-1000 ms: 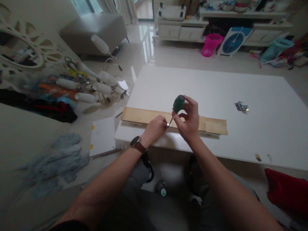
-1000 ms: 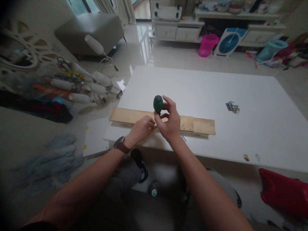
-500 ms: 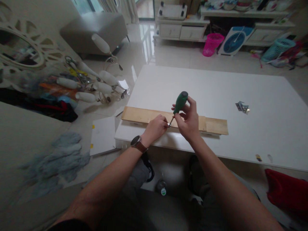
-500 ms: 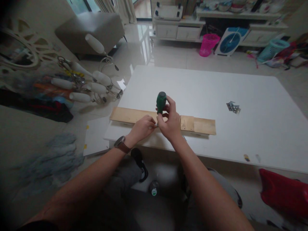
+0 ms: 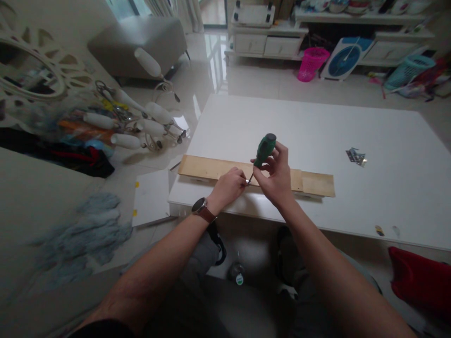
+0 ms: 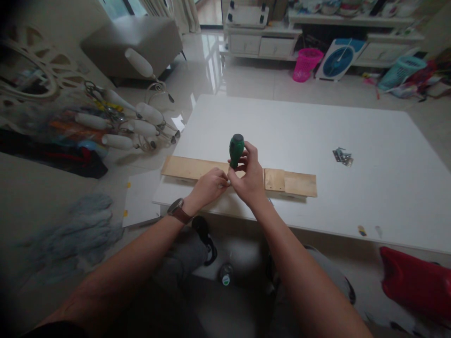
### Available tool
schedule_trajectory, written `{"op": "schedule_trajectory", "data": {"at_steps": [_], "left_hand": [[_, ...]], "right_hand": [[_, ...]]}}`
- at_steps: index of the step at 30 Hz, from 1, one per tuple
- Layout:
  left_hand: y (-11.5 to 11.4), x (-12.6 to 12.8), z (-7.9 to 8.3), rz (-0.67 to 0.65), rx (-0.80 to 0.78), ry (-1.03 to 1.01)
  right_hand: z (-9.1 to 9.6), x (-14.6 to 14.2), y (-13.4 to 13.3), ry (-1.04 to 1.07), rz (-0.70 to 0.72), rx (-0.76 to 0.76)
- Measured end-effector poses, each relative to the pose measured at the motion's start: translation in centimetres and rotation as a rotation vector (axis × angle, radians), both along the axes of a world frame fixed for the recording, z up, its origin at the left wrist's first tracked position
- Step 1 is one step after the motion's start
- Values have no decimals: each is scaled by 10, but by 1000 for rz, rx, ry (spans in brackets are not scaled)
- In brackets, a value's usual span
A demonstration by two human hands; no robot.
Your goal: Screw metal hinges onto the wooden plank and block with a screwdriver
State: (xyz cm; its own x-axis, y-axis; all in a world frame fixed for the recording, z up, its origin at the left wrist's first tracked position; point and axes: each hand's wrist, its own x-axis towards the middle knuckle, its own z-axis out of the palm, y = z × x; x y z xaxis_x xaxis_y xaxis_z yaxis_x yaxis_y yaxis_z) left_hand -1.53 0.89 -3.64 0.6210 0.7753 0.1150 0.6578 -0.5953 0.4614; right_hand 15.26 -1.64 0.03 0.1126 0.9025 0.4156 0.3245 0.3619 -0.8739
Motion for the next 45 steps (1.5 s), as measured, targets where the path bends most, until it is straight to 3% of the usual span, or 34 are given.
{"op": "schedule_trajectory", "data": {"at_steps": [20, 30, 45], "left_hand": [[-1, -1, 2, 5, -16, 15], [-5, 0, 6, 109, -106, -86], [-2, 0, 0, 25, -27, -20]], "right_hand": [[-1, 7, -4, -76, 35, -42], [1, 6, -6, -89, 37, -35], [-2, 7, -3, -139, -4, -37]]}}
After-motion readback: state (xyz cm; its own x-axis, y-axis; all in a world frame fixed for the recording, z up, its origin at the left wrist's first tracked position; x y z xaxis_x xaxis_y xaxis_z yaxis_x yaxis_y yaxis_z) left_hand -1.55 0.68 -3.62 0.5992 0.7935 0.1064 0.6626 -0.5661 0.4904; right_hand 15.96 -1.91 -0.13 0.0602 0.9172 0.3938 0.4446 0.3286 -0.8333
